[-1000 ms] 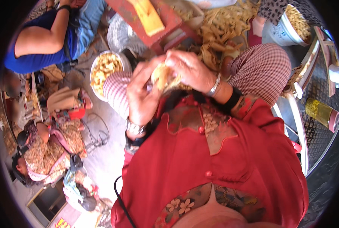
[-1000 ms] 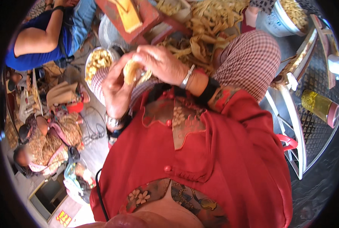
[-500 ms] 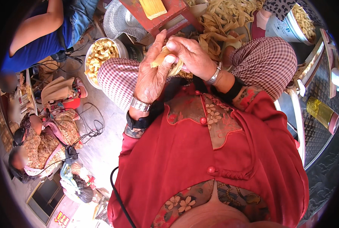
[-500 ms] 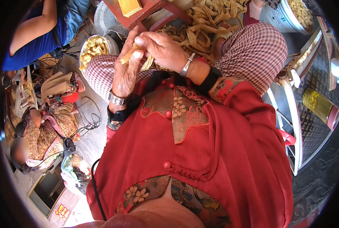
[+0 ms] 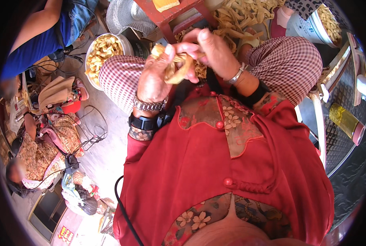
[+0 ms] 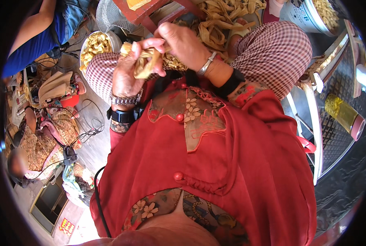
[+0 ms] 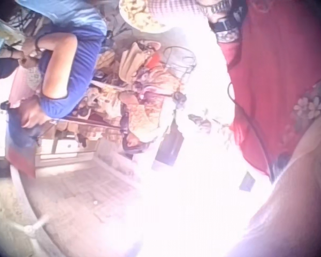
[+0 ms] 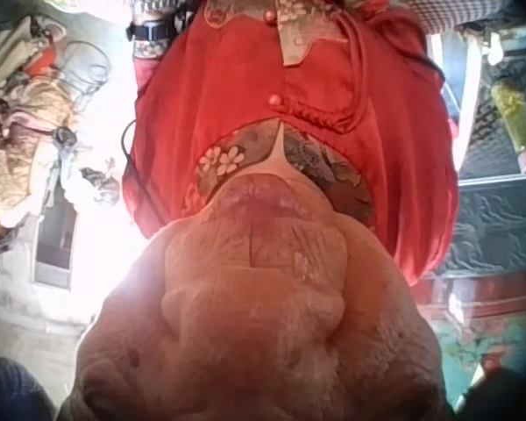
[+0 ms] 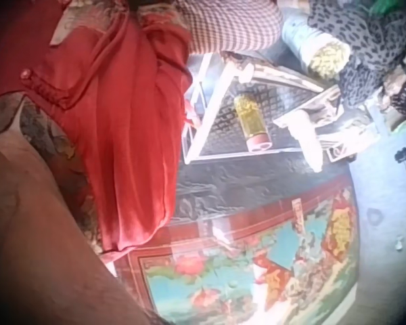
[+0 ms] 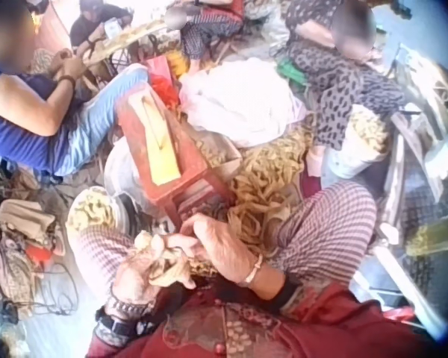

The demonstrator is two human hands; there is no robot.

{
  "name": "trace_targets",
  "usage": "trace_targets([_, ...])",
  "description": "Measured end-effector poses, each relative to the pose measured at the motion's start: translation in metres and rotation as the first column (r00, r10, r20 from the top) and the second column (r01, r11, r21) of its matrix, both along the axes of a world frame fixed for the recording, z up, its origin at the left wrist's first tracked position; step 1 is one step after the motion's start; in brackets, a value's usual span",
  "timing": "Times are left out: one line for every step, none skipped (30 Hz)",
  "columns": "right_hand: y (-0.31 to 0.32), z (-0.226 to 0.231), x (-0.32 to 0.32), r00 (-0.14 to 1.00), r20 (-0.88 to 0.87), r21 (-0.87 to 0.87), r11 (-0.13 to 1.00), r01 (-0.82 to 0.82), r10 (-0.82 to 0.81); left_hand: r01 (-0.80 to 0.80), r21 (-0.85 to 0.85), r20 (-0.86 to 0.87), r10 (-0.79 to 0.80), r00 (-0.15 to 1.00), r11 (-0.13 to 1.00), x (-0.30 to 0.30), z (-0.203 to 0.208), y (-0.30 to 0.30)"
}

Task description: The person wraps bundles of plant material within dried leaves by hand while seated at a shared workspace.

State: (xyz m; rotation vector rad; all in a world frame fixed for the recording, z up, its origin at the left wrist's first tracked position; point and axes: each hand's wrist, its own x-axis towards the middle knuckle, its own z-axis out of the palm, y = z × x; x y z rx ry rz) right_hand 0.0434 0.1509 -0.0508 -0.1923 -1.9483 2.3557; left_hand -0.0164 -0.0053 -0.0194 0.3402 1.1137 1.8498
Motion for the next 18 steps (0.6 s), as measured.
trace_targets([0.012,-0.012,-0.001,1.0,0.021,0.021,1.0,-0.01,0.009,-0.032,-0.013,0.038,0.033,0.999,0.999,-0.001,0.001,-0.003])
trace_targets([0.02,-0.012,-0.002,1.0,0.014,0.028,0.999,0.015,-0.015,-0.032,0.015,0.07,0.031,0.997,0.999,-0.004,0.002,-0.006])
trace_targets([0.026,-0.01,-0.002,0.999,0.007,0.035,0.999,0.039,-0.039,-0.033,0.044,0.101,0.028,0.995,0.999,-0.007,0.002,-0.008])
trace_targets([0.027,-0.011,-0.001,0.998,0.027,0.007,0.998,0.058,-0.058,-0.039,0.073,0.128,0.03,0.991,0.997,-0.01,0.001,-0.01])
trace_targets([0.028,-0.014,-0.002,0.999,-0.006,0.081,0.995,0.054,-0.054,-0.043,0.102,0.156,0.026,0.987,0.994,-0.014,-0.003,-0.012])
trace_targets([0.029,-0.021,-0.003,0.998,-0.04,0.154,0.987,0.052,-0.047,-0.047,0.131,0.183,0.022,0.983,0.99,-0.016,-0.005,-0.013])
trace_targets([0.028,-0.024,-0.005,0.997,-0.072,0.227,0.972,0.053,-0.037,-0.078,0.091,0.159,0.063,0.985,0.993,-0.018,-0.005,-0.013])
trace_targets([0.026,-0.021,-0.005,1.0,0.008,0.25,0.968,-0.008,0.006,-0.113,0.049,0.133,0.106,0.985,0.992,-0.017,-0.004,-0.013])
trace_targets([0.023,-0.023,-0.006,0.997,-0.06,0.319,0.948,-0.019,0.04,-0.149,0.007,0.106,0.147,0.983,0.989,-0.016,-0.004,-0.013])
trace_targets([0.02,-0.026,-0.007,0.989,-0.126,0.386,0.922,-0.023,0.078,-0.179,-0.061,0.057,0.182,0.982,0.982,-0.015,-0.005,-0.011])
trace_targets([0.018,-0.026,-0.009,0.975,-0.19,0.453,0.891,-0.021,0.119,-0.211,-0.123,0.004,0.213,0.977,0.97,-0.015,-0.006,-0.009])
trace_targets([0.017,-0.019,-0.007,0.986,-0.102,0.435,0.897,-0.075,0.132,-0.251,-0.21,-0.041,0.248,0.968,0.945,-0.013,-0.01,-0.01])
trace_targets([0.015,-0.019,-0.008,0.985,-0.092,0.436,0.895,-0.089,0.143,-0.292,-0.292,-0.088,0.279,0.956,0.911,-0.01,-0.012,-0.01])
trace_targets([0.012,-0.022,-0.008,0.986,-0.078,0.437,0.894,-0.101,0.149,-0.339,-0.335,-0.112,0.32,0.941,0.879,-0.007,-0.01,-0.006])
trace_targets([0.01,-0.023,-0.008,0.986,-0.064,0.438,0.892,-0.112,0.155,-0.309,-0.365,-0.099,0.293,0.951,0.878,-0.007,-0.01,-0.008])
trace_targets([0.01,-0.024,-0.008,0.984,-0.052,0.449,0.884,-0.129,0.17,-0.308,-0.345,-0.11,0.288,0.951,0.887,-0.009,-0.014,-0.01])
trace_targets([0.008,-0.021,-0.009,0.985,0.022,0.34,0.925,-0.17,0.173,-0.311,-0.325,-0.122,0.287,0.95,0.893,-0.011,-0.016,-0.011])
trace_targets([0.004,-0.015,-0.009,0.978,0.097,0.224,0.954,-0.201,0.183,-0.314,-0.331,-0.139,0.283,0.949,0.89,-0.012,-0.015,-0.012])
